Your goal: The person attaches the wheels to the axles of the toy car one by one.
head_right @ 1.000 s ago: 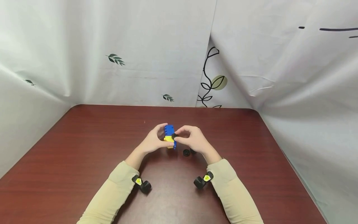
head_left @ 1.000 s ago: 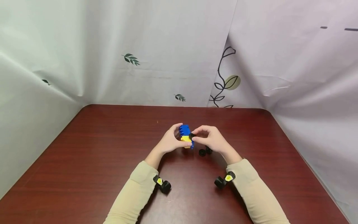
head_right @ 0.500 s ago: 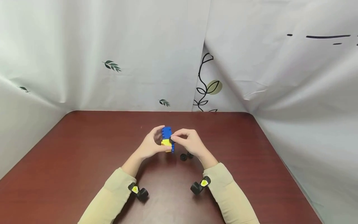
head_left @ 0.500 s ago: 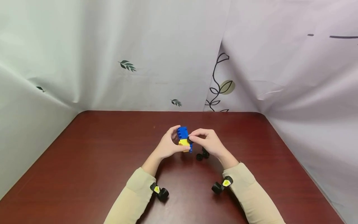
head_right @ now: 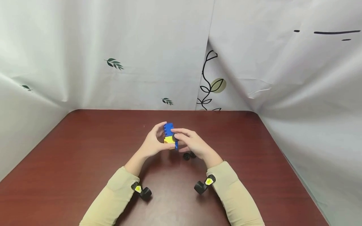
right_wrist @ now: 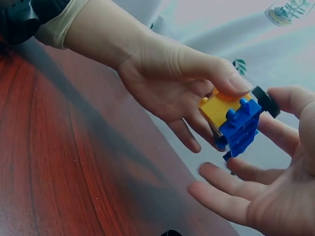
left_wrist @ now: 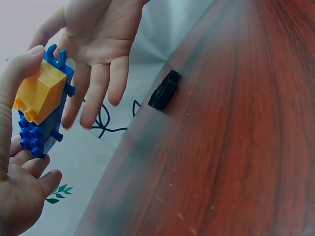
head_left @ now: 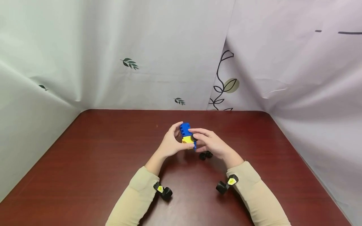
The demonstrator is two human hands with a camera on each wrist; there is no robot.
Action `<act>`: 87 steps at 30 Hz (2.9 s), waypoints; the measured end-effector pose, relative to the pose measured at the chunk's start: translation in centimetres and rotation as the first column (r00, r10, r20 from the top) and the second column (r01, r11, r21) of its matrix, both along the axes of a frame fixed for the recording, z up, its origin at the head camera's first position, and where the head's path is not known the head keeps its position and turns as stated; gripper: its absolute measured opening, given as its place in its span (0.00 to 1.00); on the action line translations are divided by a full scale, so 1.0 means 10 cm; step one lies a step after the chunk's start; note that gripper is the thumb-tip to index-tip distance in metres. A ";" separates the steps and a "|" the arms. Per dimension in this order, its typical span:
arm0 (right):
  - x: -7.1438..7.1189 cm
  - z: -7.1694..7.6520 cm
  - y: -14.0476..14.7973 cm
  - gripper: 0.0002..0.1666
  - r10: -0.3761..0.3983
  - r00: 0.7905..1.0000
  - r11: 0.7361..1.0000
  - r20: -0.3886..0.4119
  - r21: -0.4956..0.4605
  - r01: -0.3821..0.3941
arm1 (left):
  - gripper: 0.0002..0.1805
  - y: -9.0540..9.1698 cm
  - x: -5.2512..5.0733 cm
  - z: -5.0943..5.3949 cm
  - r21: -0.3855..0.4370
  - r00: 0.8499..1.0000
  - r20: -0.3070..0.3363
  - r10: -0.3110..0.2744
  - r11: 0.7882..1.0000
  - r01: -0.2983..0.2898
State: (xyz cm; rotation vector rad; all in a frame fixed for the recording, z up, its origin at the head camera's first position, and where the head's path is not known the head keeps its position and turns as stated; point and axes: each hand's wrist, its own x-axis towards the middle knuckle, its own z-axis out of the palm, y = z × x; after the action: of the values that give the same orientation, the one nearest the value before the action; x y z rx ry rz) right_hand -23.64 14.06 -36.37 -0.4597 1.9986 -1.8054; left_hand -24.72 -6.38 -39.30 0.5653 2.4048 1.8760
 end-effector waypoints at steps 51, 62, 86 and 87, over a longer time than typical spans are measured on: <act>0.11 0.05 -0.17 0.37 -0.036 0.987 0.961 0.154 -0.267 0.077 | 0.50 0.03 0.02 0.05 -0.035 0.981 -0.173 0.092 0.994 -0.100; 0.10 0.03 -0.14 0.38 -0.017 0.992 0.958 0.128 -0.282 0.053 | 0.50 0.04 0.02 0.04 -0.032 0.982 -0.157 0.100 0.994 -0.106; -0.15 -0.27 0.33 0.28 -0.013 0.907 0.875 -0.421 0.435 0.214 | 0.54 0.02 -0.02 -0.20 -0.150 1.000 0.027 0.000 0.989 0.004; -0.16 -0.28 0.34 0.28 0.008 0.907 0.879 -0.420 0.435 0.194 | 0.54 0.02 -0.03 -0.20 -0.149 0.999 0.030 -0.010 0.989 0.014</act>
State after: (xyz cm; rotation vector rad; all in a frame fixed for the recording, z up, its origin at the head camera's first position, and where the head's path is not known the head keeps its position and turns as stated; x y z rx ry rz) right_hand -25.20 17.41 -39.16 -0.6314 2.6930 -1.2649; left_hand -24.98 -6.18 -41.26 0.5360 2.4894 1.6688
